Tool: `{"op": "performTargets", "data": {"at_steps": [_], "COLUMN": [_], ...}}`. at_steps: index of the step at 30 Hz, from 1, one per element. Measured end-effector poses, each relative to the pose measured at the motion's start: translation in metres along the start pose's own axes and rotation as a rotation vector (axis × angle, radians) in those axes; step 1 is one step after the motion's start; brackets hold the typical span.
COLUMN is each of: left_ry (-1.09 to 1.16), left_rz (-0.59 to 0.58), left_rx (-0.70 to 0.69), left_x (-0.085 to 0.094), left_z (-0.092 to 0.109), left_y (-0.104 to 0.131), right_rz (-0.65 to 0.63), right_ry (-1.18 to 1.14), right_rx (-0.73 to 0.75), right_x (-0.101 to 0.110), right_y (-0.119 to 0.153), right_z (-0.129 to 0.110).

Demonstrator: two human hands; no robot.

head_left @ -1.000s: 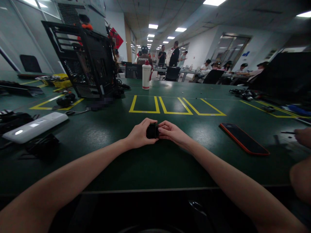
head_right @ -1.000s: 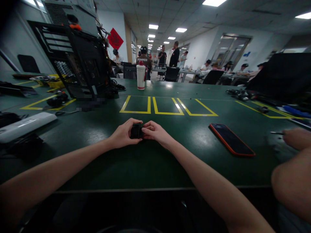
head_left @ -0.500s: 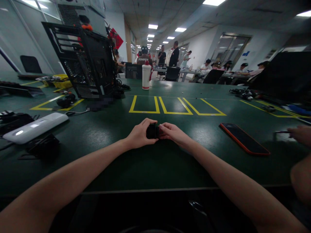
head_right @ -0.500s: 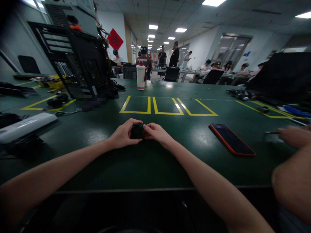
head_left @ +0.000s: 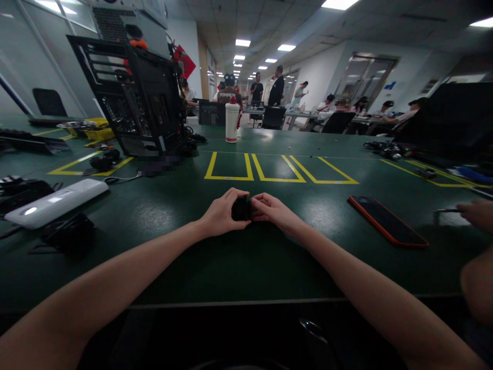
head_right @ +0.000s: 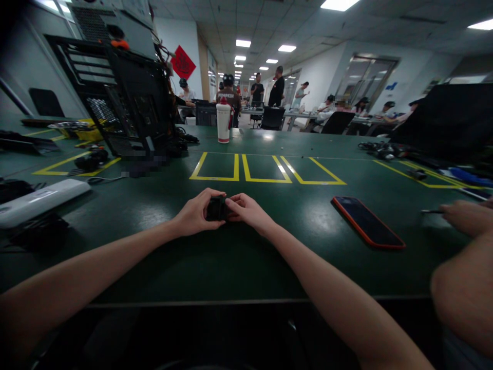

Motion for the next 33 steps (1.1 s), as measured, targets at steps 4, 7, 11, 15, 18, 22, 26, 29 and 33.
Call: {"op": "performTargets", "data": {"at_steps": [4,7,11,15,18,22,26,29,33], "left_ry": [0.000,-0.003,-0.012,-0.006,0.004,0.011,0.012,0.007,-0.006], "left_rz": [-0.006,0.000,0.005,0.003,0.005,0.001,-0.002,0.000,-0.006], "left_rx": [0.000,-0.014,-0.016,-0.012,-0.009,0.000,-0.003,-0.008,-0.003], "left_x": [0.000,0.000,0.000,-0.001,0.000,0.000,0.001,0.001,0.001], "left_z": [0.001,0.001,-0.001,0.000,0.000,0.000,0.001,0.001,0.001], "left_y": [0.000,-0.001,-0.001,-0.001,-0.001,0.000,0.000,0.000,0.000], "right_rz": [-0.019,-0.085,-0.097,-0.087,-0.049,-0.009,-0.032,-0.076,-0.099], "right_ry": [0.016,-0.024,-0.030,-0.057,-0.067,-0.041,-0.012,-0.052,-0.064], "right_rx": [-0.044,0.033,0.096,0.022,-0.052,-0.094,-0.073,0.010,0.053], "right_x": [-0.004,-0.007,-0.003,-0.004,-0.004,-0.004,-0.005,-0.006,-0.004], "right_y": [0.000,0.003,0.005,0.004,0.003,0.001,0.001,0.003,0.006], "right_z": [0.005,-0.002,-0.008,-0.002,0.004,0.007,0.007,0.000,-0.005]}}
Point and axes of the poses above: each hand's wrist, its own y-axis away from the middle knuckle, its own x-axis out of the back of the hand, z = x × y, the point moved 9 cm from there along -y, towards the middle knuckle, and after that the axes turned 12 degrees about z, right-handed, at the moved point
